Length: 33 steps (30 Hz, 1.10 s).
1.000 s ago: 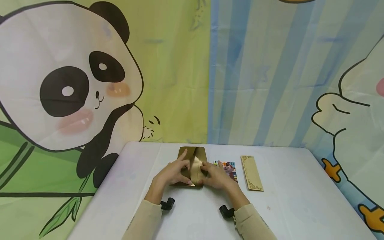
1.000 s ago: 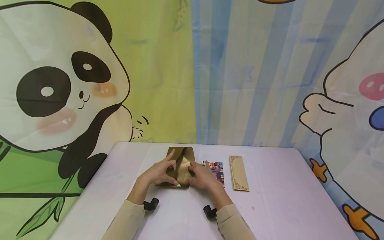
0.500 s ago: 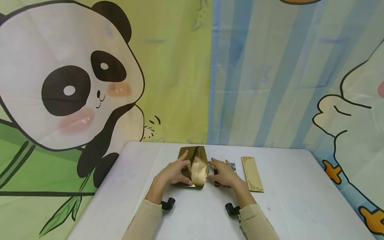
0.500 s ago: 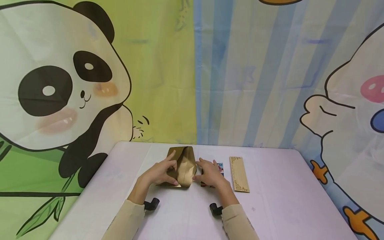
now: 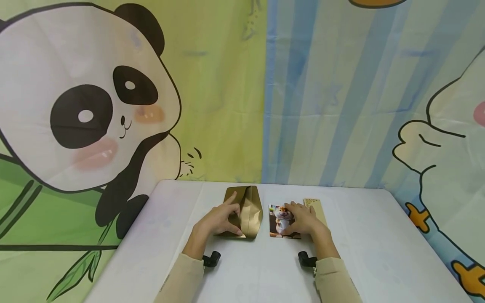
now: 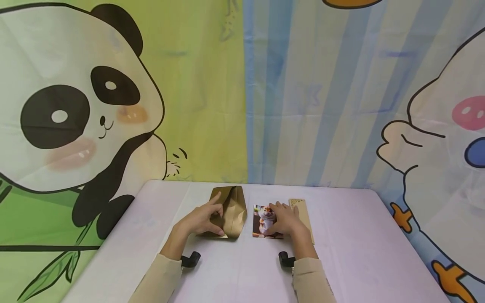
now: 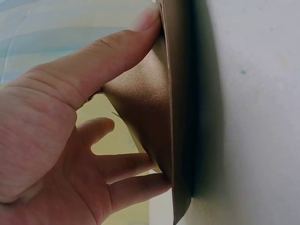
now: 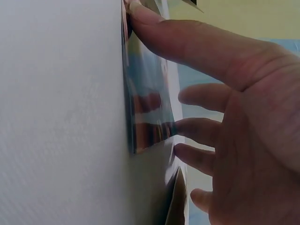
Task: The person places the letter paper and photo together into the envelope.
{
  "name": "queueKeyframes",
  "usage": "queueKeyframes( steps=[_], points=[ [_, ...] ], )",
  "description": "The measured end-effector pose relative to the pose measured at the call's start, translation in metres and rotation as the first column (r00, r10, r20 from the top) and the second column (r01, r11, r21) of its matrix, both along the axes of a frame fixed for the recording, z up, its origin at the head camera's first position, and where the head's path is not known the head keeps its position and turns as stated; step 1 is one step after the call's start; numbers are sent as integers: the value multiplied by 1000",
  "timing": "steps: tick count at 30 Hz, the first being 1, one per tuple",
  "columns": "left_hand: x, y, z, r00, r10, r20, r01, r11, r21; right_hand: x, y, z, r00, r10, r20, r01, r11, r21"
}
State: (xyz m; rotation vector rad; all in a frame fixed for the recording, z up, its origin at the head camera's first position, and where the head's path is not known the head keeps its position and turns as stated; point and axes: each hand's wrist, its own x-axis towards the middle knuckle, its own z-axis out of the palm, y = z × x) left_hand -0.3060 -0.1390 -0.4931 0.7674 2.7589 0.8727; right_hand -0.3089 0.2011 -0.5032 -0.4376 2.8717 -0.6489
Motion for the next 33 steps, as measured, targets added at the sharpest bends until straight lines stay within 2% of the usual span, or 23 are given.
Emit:
queueKeyframes(
  steps=[3,10,18,22,26,33],
  points=[
    [0,0,0,1000,-5,-8,5,1000,6,0,3,0,1000,-4,-12,4,1000,13],
    [0,-1,-1,1000,3,7,-3,1000,7,0,0,-1,1000,-17,5,17,999,-43],
    [2,0,2,1000,8,6,-8,1000,1,3,-2,1,999,-30,-38,30,999,-13],
    [0,1,3,1000,9,4,-9,1000,-9,1,-3,1,999,-48,-13,46,994,-102],
    [-2,2,2,1000,14,6,-14,1000,-5,-1,-3,3,998,-53,35,60,970,-237],
    [-1,1,1,1000,25,6,-25,1000,8,-6,1,3,998,-49,-32,36,949,-313]
  ],
)
